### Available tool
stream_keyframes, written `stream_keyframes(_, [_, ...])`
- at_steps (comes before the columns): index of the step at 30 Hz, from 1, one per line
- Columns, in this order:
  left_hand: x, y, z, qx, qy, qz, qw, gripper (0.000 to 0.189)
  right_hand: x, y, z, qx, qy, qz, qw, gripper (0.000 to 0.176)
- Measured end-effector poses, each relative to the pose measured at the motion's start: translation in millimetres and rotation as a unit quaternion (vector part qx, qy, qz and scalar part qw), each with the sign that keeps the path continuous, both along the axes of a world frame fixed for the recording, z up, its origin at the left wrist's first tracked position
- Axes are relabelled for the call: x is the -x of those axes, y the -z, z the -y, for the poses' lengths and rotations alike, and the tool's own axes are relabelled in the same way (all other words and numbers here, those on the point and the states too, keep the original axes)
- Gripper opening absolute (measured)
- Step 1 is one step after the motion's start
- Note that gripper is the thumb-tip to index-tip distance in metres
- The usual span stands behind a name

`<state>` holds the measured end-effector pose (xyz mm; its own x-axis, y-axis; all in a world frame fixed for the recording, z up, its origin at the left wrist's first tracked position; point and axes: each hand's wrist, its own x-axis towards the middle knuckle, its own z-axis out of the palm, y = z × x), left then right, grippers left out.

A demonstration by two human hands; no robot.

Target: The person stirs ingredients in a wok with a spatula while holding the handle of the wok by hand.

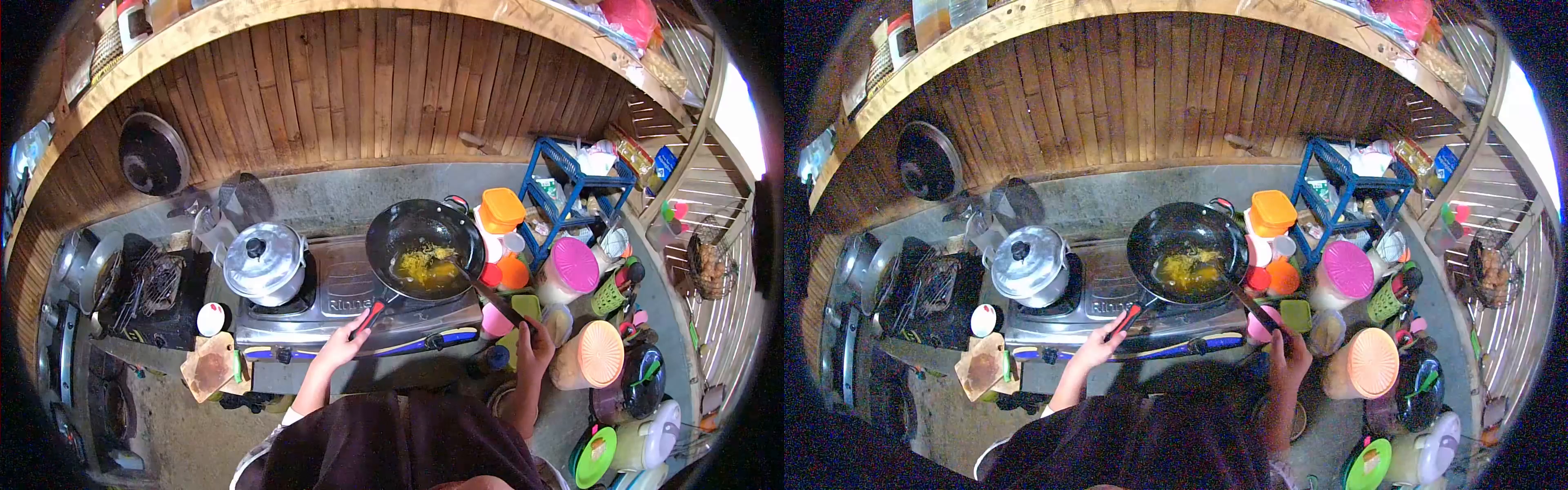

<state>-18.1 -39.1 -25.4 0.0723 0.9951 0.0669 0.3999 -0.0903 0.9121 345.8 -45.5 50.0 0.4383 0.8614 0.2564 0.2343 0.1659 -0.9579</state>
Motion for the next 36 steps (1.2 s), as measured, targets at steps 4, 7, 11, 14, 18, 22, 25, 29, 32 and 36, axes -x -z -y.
stream_keyframes(4, [0, -4, 1, 0.031, 0.004, 0.001, 1.000, 0.050, 1, -19, 9, -0.027, -0.009, -0.018, 0.999, 0.015])
stream_keyframes(7, [0, -4, 1, 0.031, 0.005, -0.003, 1.000, 0.050, -1, -19, 10, -0.034, 0.006, 0.006, 0.999, 0.014])
stream_keyframes(11, [-1, -9, 1, 0.058, 0.004, 0.001, 0.998, 0.051, 4, -13, 7, -0.033, -0.006, 0.030, 0.999, 0.014])
stream_keyframes(14, [-3, -24, 3, 0.127, 0.000, -0.010, 0.992, 0.050, 9, 0, 1, -0.044, -0.018, 0.032, 0.998, 0.017])
stream_keyframes(18, [1, 0, -1, 0.033, 0.003, -0.003, 0.999, 0.050, 40, -9, 0, -0.017, -0.081, 0.015, 0.996, 0.024])
stream_keyframes(22, [1, -1, -1, 0.020, 0.003, -0.005, 1.000, 0.049, 59, -2, -9, 0.020, -0.135, 0.020, 0.990, 0.029])
stream_keyframes(25, [-3, -22, 3, 0.068, -0.004, -0.001, 0.998, 0.048, 69, 16, -24, -0.020, -0.190, 0.068, 0.979, 0.031])
stream_keyframes(29, [-2, -16, 2, 0.101, -0.010, 0.003, 0.995, 0.048, 75, 13, -28, 0.110, -0.205, 0.025, 0.972, 0.030])
stream_keyframes(32, [1, -3, 0, 0.033, 0.007, 0.008, 0.999, 0.049, 67, 40, -40, 0.028, -0.185, 0.058, 0.981, 0.030])
stream_keyframes(36, [-1, -8, 0, 0.022, 0.013, 0.005, 1.000, 0.049, 60, 30, -30, 0.007, -0.162, 0.020, 0.987, 0.030])
